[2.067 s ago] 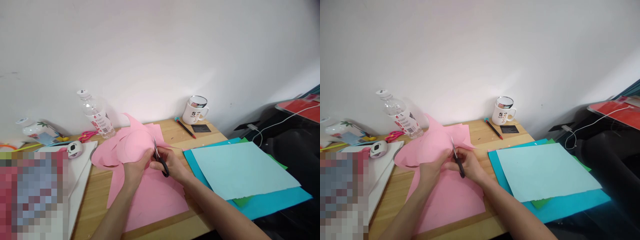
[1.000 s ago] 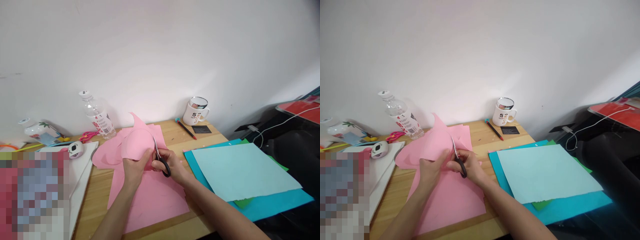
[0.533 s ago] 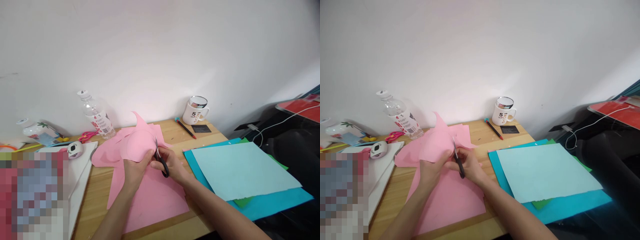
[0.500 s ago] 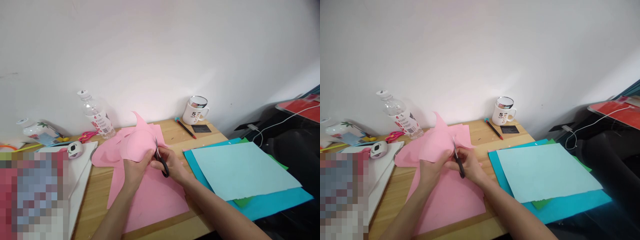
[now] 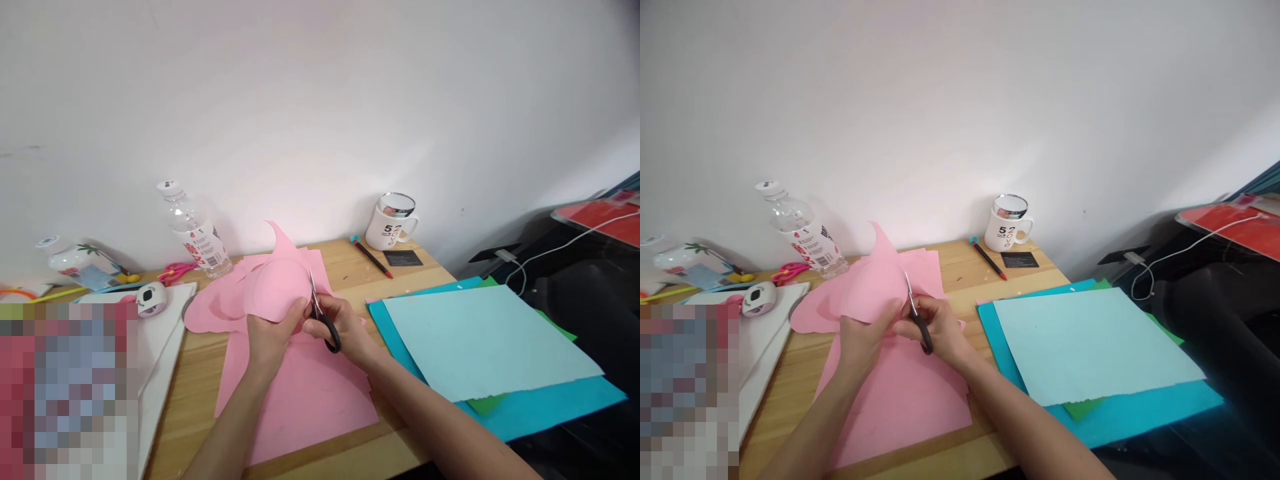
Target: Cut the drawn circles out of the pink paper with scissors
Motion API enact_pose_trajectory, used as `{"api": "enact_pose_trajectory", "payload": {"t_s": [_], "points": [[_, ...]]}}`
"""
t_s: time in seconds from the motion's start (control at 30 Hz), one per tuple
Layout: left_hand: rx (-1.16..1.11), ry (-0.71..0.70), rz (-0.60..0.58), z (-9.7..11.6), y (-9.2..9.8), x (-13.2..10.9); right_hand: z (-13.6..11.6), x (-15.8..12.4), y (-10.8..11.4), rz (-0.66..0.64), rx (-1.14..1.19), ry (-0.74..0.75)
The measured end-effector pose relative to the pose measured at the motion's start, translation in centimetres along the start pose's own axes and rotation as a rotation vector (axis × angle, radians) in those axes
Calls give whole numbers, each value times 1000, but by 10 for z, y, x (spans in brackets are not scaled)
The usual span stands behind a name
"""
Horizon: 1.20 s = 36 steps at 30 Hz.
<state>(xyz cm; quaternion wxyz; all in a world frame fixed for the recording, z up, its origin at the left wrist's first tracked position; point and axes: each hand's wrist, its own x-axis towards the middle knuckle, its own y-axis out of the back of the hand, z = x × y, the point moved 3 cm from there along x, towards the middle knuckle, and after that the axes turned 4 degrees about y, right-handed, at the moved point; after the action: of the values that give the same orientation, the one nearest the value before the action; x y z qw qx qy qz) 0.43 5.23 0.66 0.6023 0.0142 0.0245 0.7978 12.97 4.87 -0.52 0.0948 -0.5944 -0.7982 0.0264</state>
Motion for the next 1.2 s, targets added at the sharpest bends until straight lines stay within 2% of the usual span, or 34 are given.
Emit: {"api": "enact_pose_trajectory", "payload": {"t_s": [0.2, 0.6, 0.8, 1.2], "points": [[31, 16, 55, -1, 2, 1, 0, 0, 0, -5, 0, -21], [-4, 49, 72, -2, 1, 0, -1, -1, -5, -11, -13, -25], [-40, 27, -24, 0, -2, -1, -2, 1, 0, -22, 59, 0], [-50, 13, -27, 1, -2, 1, -5, 1, -2, -30, 46, 27]]}}
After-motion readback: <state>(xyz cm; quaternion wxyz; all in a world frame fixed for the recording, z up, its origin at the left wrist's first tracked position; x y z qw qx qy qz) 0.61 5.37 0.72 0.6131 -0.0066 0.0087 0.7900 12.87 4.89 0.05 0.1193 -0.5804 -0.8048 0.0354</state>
